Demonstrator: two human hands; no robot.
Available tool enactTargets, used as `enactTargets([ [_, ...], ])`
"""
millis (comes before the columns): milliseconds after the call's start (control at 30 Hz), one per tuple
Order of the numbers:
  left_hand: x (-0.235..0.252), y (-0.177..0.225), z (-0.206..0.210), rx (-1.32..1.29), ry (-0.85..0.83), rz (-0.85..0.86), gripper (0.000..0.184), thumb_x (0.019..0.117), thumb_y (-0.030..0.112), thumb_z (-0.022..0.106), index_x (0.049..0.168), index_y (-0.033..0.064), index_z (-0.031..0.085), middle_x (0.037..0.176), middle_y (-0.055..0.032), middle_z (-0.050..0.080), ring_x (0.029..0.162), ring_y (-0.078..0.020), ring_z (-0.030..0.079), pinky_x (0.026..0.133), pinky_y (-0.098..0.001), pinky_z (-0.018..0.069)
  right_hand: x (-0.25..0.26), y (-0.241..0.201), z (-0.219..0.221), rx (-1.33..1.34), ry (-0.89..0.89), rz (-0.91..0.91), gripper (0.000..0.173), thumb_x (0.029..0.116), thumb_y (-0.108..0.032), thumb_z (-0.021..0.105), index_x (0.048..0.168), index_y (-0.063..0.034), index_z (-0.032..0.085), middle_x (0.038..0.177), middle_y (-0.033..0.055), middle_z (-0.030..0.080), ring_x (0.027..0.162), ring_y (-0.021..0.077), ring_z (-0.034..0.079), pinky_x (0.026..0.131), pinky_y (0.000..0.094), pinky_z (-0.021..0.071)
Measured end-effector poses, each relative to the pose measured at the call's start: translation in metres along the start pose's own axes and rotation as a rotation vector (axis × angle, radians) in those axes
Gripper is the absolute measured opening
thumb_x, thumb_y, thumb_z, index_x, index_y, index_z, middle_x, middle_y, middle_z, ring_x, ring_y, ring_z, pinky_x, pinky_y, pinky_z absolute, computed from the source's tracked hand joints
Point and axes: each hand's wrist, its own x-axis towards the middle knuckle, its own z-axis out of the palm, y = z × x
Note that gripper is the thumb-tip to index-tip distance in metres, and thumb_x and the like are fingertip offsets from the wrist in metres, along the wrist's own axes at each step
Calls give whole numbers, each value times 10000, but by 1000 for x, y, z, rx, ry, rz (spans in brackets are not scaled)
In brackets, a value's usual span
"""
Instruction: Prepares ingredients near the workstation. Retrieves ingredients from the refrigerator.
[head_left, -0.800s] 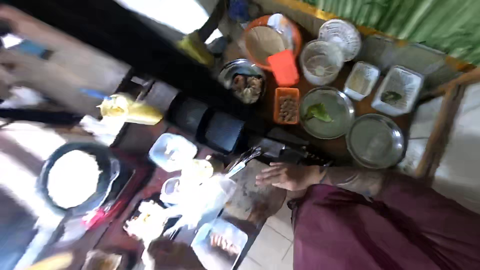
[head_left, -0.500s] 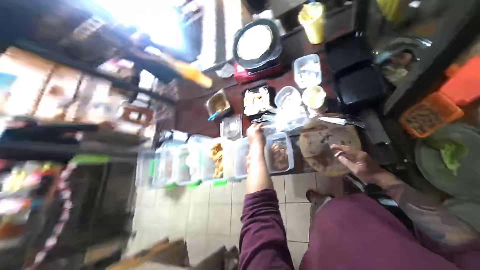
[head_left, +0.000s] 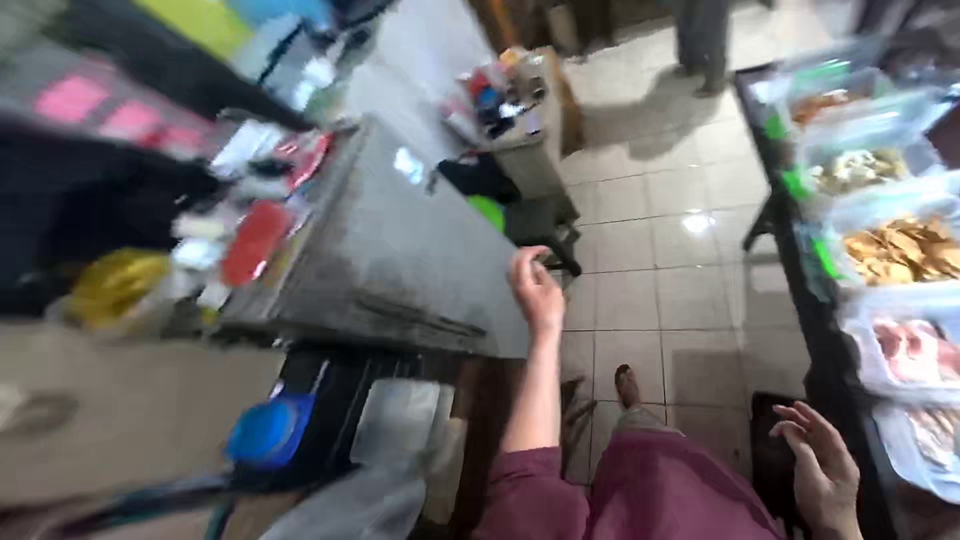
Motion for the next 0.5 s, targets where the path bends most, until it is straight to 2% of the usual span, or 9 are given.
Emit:
enactTargets([
  [33, 24, -37, -43, 127, 136, -49, 398, 1023, 111, 491, 1410, 87, 580, 1519, -158, 479, 1442, -301, 417, 1190, -482, 368, 20, 5, 26, -6, -95, 16, 413, 1018, -153, 565, 1421, -66, 544, 1231, 50, 711, 963, 169, 715, 852, 333, 614],
  [100, 61, -98, -115, 319, 410, -129, 496, 999, 198, 538, 1473, 52, 520, 1557, -259, 388, 1476, -420, 314, 1216, -546, 267, 62, 13, 81, -5, -275, 44, 432, 1016, -146, 558, 1433, -38, 530, 1253, 76, 703, 981, 189, 715, 851, 351, 617],
  [133, 73, -124, -141, 406, 492, -173, 550, 1010, 280, 536, 1494, 25, 479, 1561, -281, 380, 1483, -441, 302, 1225, -556, 235, 82, 16, 110, 6, -361, 55, 432, 1017, -144, 556, 1432, -30, 531, 1255, 87, 698, 979, 200, 715, 841, 364, 621],
  [200, 89, -159, -174, 429, 536, -283, 623, 1034, 350, 521, 1519, -24, 407, 1548, -285, 407, 1467, -407, 361, 1226, -510, 272, 117, 17, 167, 27, -534, 66, 426, 1019, -139, 550, 1424, -6, 533, 1244, 109, 699, 977, 216, 717, 836, 388, 627],
  [267, 101, -184, -184, 260, 529, -350, 603, 1066, 349, 490, 1507, -51, 393, 1471, -256, 507, 1361, -320, 515, 1160, -433, 408, 144, 14, 221, 62, -699, 103, 428, 1025, -121, 535, 1428, 19, 521, 1238, 128, 698, 968, 226, 712, 858, 395, 615],
  [367, 111, -194, -178, 14, 649, -382, 548, 1066, 333, 477, 1451, -54, 431, 1350, -244, 574, 1183, -276, 623, 1016, -421, 531, 176, 13, 294, 58, -927, 164, 443, 1035, -128, 520, 1456, 8, 500, 1255, 125, 692, 977, 235, 709, 883, 401, 607],
  [433, 105, -183, -170, -50, 667, -393, 523, 1073, 310, 461, 1456, -45, 425, 1318, -234, 589, 1141, -268, 639, 977, -424, 551, 187, 20, 336, 34, -1066, 226, 443, 1043, -133, 498, 1467, -6, 494, 1260, 127, 690, 974, 237, 705, 883, 411, 597],
  [500, 90, -152, -156, -71, 567, -403, 512, 1091, 309, 417, 1509, 14, 379, 1381, -197, 572, 1227, -263, 598, 1021, -429, 523, 196, 31, 372, -5, -1196, 308, 441, 1051, -149, 480, 1475, -30, 500, 1276, 123, 689, 986, 239, 704, 888, 409, 591],
])
